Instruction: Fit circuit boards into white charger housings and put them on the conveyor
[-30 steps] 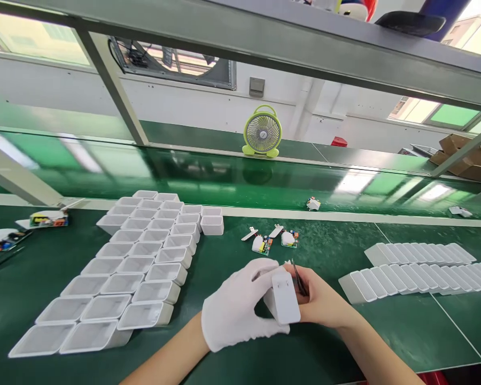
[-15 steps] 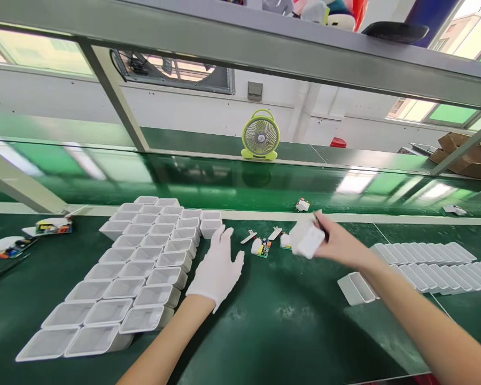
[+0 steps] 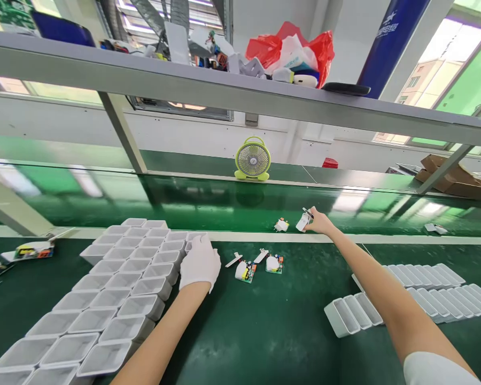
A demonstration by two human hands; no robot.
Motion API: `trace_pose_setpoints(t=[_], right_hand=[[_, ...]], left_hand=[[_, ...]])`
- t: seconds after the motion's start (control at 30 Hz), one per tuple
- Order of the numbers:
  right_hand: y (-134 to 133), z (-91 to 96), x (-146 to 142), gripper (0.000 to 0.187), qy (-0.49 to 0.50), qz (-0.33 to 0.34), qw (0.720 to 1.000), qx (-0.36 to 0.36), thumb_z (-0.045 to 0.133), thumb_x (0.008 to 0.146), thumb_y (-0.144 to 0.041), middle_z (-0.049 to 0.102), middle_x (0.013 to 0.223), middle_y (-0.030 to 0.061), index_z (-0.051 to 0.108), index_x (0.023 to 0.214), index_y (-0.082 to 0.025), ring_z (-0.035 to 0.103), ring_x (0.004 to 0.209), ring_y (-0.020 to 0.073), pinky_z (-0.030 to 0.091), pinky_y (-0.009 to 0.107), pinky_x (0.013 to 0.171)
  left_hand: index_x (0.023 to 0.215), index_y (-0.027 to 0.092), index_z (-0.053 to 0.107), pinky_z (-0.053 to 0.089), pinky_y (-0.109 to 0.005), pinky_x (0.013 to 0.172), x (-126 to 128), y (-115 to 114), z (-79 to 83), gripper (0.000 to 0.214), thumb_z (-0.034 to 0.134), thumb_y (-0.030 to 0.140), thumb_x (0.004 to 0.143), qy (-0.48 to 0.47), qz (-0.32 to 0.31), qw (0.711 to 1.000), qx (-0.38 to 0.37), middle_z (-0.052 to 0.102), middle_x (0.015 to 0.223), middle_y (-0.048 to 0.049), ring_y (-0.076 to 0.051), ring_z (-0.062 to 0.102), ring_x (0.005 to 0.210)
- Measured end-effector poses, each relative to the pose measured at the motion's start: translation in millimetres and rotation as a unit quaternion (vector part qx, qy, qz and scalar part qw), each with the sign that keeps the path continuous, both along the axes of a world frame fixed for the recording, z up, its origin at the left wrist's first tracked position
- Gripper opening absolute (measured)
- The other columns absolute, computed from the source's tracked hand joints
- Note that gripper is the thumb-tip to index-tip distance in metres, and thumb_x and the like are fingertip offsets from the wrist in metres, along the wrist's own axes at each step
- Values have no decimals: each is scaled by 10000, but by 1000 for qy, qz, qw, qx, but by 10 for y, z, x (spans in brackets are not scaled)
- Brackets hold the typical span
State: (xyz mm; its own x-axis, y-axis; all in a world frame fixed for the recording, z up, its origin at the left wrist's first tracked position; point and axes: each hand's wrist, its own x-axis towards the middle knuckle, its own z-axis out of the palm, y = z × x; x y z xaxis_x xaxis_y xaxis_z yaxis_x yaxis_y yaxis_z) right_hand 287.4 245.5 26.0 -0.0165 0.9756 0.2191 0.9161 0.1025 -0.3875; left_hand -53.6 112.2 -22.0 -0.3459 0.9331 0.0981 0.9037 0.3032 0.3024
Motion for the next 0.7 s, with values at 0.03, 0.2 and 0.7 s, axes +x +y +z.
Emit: trace_pose_setpoints(t=[0.03,0.2,0.7], right_hand=[[-18,-14,6,322,-13,6,1000,-3,651,986,-378,671,1198,79,631,1227,-166,682,1001,212,600,420,860],[-334,3,-162,445,-39,13,998,55,811,764,-330,685,1015,62,568,1107,-183,680,836,232,514,332,688],[-1845,375,-734,363,-2,179,931,317,756,758,-487,605,659,-18,500,864,-253,584,488,153,433,270,429]], left_hand=[[1277,109,561,590,-471,788,-5,11,-8,354,411,229,980,5,2,1000,3,535,1382,-231,-353,711,1036],[1188,125,582,569,-420,767,-54,9,-56,296,407,255,987,26,14,999,15,534,1363,-212,-312,723,970],[1386,212,495,540,-429,1055,341,-543,-7,600,681,384,842,-229,-199,950,71,550,1461,-130,-301,615,1278]])
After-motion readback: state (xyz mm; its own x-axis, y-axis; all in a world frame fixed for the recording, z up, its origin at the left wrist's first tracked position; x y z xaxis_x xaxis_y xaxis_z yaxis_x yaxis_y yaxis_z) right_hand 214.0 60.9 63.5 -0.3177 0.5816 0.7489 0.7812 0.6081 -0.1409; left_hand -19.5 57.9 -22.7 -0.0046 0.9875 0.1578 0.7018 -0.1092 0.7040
